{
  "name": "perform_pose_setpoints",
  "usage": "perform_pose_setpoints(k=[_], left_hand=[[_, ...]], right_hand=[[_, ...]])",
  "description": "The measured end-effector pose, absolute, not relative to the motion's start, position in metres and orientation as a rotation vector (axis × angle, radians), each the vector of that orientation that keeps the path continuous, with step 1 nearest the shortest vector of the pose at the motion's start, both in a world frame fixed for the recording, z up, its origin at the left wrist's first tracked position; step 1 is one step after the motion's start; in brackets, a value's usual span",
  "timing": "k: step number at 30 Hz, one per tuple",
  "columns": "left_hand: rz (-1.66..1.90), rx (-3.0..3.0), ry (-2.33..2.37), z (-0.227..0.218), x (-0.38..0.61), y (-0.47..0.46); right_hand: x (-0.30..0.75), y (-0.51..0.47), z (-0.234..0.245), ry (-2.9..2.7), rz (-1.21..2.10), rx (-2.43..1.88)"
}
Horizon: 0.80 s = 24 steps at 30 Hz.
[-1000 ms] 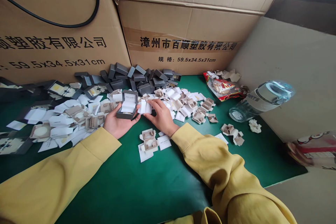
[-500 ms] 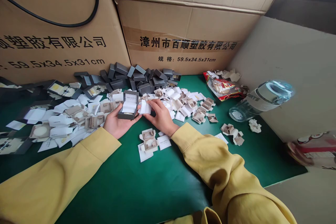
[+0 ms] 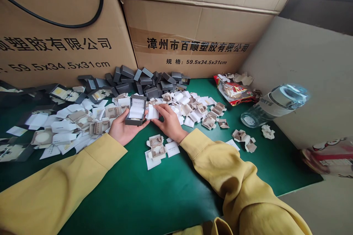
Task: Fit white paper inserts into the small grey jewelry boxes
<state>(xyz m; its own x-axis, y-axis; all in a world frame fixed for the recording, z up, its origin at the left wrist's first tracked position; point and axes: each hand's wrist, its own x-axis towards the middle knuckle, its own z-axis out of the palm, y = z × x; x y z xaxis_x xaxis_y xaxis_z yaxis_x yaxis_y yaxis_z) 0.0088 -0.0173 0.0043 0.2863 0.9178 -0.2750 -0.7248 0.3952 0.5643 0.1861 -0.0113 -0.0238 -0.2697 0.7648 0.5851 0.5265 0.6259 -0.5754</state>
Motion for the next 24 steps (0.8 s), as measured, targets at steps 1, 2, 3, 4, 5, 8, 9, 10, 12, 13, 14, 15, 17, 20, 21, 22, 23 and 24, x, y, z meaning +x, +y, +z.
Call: perform_pose_setpoints(k=[1,2,3,4,5,8,9,10,12,13,14,15,17,20,21,22,23,24], left_hand=[[1.129,0.363,0.624,0.0046,0.0090,-0.0176],[1.129,0.365,0.625,0.0048,0.0091,-0.0178],[1.128,0.366,0.625,0.0050,0.0092,-0.0181],[1.127,0.367,0.624,0.0052,0.0092,-0.0183],[1.126,0.368,0.623,0.0053,0.0091,-0.0184],[1.125,0.368,0.630,0.0050,0.0089,-0.0183],[1.123,0.369,0.631,0.0047,0.0089,-0.0182],[1.123,0.373,0.628,0.0044,0.0089,-0.0181],[1.127,0.383,0.617,0.0035,0.0090,-0.0181],[1.128,0.392,0.609,0.0030,0.0091,-0.0181],[1.129,0.402,0.604,0.0025,0.0091,-0.0183],[1.129,0.414,0.600,0.0021,0.0090,-0.0184],[1.127,0.437,0.595,0.0014,0.0088,-0.0185],[1.130,0.455,0.591,0.0007,0.0083,-0.0183],[1.131,0.455,0.590,0.0006,0.0082,-0.0181],[1.132,0.453,0.589,0.0004,0.0081,-0.0179],[1.132,0.449,0.589,0.0004,0.0081,-0.0178],[1.131,0.443,0.589,0.0004,0.0082,-0.0177]], right_hand=[[0.1861,-0.0113,-0.0240,-1.943,0.343,-1.013],[0.1860,-0.0113,-0.0244,-1.935,0.354,-1.007],[0.1860,-0.0113,-0.0248,-1.929,0.366,-1.001],[0.1860,-0.0112,-0.0252,-1.924,0.375,-0.996],[0.1860,-0.0111,-0.0256,-1.924,0.379,-0.993],[0.1863,-0.0110,-0.0261,-1.957,0.352,-0.979],[0.1864,-0.0111,-0.0260,-1.972,0.335,-0.970],[0.1866,-0.0112,-0.0258,-1.986,0.319,-0.960],[0.1868,-0.0115,-0.0253,-2.008,0.296,-0.953],[0.1869,-0.0116,-0.0250,-2.016,0.289,-0.961],[0.1869,-0.0116,-0.0247,-2.018,0.278,-0.975],[0.1869,-0.0116,-0.0244,-2.019,0.260,-0.991],[0.1867,-0.0111,-0.0240,-2.012,0.213,-1.019],[0.1863,-0.0103,-0.0240,-1.989,0.208,-1.035],[0.1860,-0.0101,-0.0242,-1.983,0.231,-1.038],[0.1858,-0.0101,-0.0243,-1.975,0.257,-1.043],[0.1856,-0.0103,-0.0245,-1.969,0.281,-1.047],[0.1854,-0.0106,-0.0245,-1.964,0.301,-1.049]])
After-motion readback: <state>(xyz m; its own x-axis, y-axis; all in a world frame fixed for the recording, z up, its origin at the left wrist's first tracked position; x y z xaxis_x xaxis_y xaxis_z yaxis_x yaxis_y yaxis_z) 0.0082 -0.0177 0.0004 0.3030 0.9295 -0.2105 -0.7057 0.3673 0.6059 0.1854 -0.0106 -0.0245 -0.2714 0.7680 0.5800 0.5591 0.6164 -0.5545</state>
